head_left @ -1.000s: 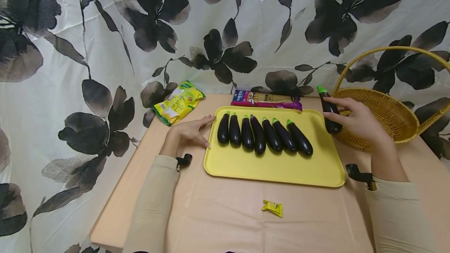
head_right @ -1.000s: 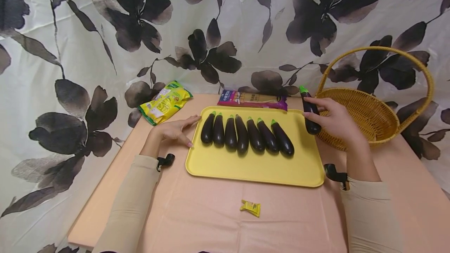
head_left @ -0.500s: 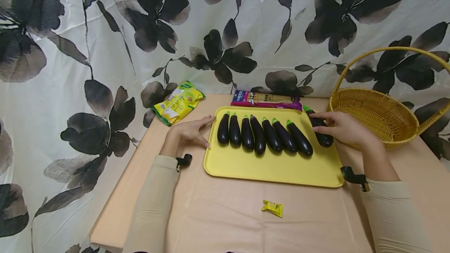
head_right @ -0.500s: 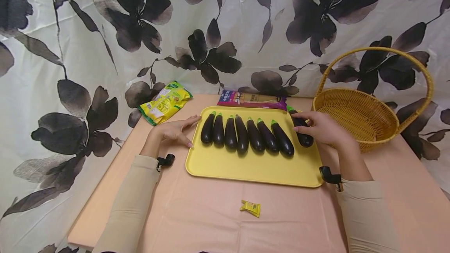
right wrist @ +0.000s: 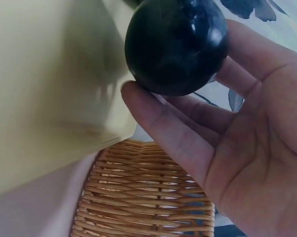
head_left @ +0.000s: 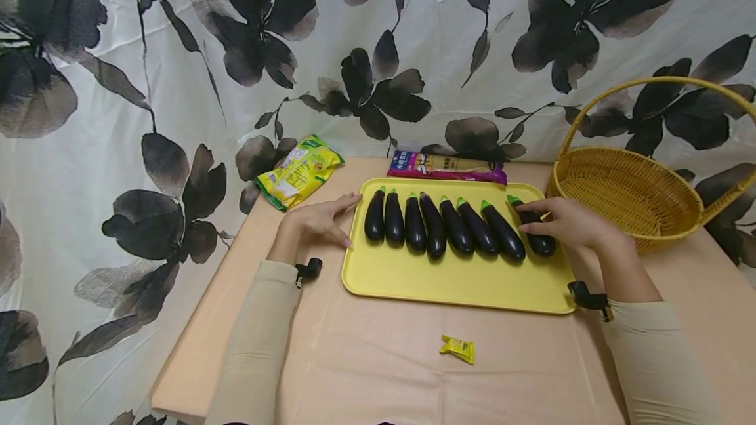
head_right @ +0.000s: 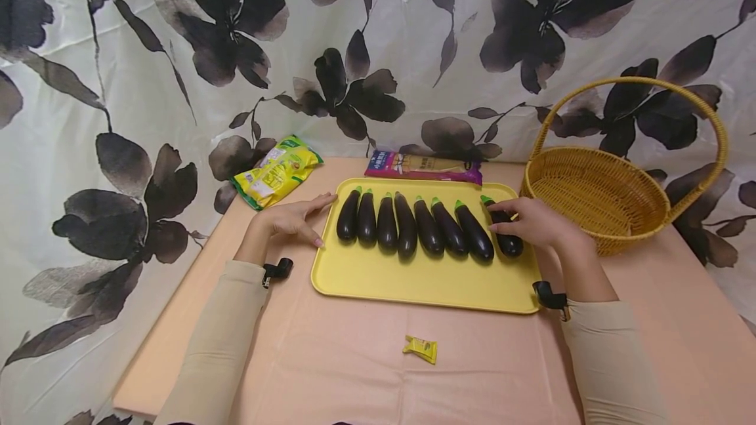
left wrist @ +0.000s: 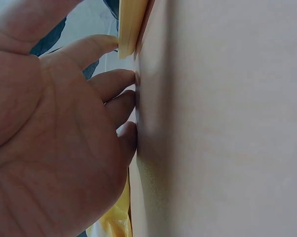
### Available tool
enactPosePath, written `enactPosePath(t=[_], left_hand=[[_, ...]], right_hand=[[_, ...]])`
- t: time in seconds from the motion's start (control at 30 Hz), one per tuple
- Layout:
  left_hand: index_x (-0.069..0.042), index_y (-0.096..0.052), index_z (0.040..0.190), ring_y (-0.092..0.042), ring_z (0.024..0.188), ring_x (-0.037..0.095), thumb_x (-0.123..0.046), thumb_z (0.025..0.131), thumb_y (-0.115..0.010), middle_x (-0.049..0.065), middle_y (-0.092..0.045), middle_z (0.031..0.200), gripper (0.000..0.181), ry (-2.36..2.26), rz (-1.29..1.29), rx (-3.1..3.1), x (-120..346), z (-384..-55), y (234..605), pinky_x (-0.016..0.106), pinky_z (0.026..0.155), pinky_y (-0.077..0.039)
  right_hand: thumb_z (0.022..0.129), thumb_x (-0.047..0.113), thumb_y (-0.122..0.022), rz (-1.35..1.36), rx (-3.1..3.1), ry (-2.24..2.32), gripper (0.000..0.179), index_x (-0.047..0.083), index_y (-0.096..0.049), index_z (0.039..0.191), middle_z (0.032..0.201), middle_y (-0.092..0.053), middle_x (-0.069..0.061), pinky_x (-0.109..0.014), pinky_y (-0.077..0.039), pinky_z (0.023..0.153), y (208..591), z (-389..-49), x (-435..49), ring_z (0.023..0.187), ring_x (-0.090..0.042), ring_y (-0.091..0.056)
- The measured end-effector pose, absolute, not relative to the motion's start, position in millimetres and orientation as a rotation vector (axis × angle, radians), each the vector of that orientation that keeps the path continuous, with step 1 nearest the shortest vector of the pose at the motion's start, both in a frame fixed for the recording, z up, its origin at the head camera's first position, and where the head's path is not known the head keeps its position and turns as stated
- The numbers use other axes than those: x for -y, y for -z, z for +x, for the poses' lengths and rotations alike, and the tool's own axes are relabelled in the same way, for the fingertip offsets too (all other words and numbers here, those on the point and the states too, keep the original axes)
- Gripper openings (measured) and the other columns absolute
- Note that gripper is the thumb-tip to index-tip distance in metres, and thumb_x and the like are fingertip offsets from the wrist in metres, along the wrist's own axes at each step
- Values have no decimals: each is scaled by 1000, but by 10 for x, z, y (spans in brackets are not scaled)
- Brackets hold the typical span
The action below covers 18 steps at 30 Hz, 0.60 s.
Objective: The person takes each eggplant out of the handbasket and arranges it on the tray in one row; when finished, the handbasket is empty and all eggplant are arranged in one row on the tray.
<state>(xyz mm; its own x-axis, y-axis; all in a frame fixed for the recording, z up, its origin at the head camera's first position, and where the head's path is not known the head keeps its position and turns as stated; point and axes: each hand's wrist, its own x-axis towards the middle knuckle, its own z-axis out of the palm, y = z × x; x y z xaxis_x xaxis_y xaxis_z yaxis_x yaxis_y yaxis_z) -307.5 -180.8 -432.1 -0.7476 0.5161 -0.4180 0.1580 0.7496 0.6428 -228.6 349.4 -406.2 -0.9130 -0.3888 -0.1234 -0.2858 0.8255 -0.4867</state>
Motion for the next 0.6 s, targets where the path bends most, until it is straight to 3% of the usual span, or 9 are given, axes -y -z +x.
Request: enactPosePath(t=[0.17, 0.47, 0.6], left_hand=[[-35, -17, 168, 6, 164, 18, -47, 67, -97, -5, 1, 177, 129, -783, 510, -2357, 1798, -3084, 4321, 50, 133, -1], [-34, -17, 168, 6, 164, 18, -47, 68, -97, -5, 1, 177, 129, -787, 516, -2358, 1801, -3064, 4332, 50, 133, -1], [-31, -17, 168, 6, 164, 20, -43, 69, -97, -2, 1, 177, 128, -803, 537, -2351, 1805, -3052, 4338, 50, 133, -1]], right_hand=[[100, 39, -70, -555, -2779, 667, 54, 7, -64, 143, 131, -69, -19, -41, -49, 87, 4112, -2311, -3498, 96, -22, -58], [101, 42, -68, -545, -2710, 678, 55, 10, -62, 146, 143, -61, -25, -60, -49, 102, 4160, -2304, -3511, 113, -30, -60], [102, 39, -68, -577, -2698, 696, 54, 10, -61, 146, 146, -59, -26, -62, -48, 106, 4160, -2301, -3513, 122, -33, -61]])
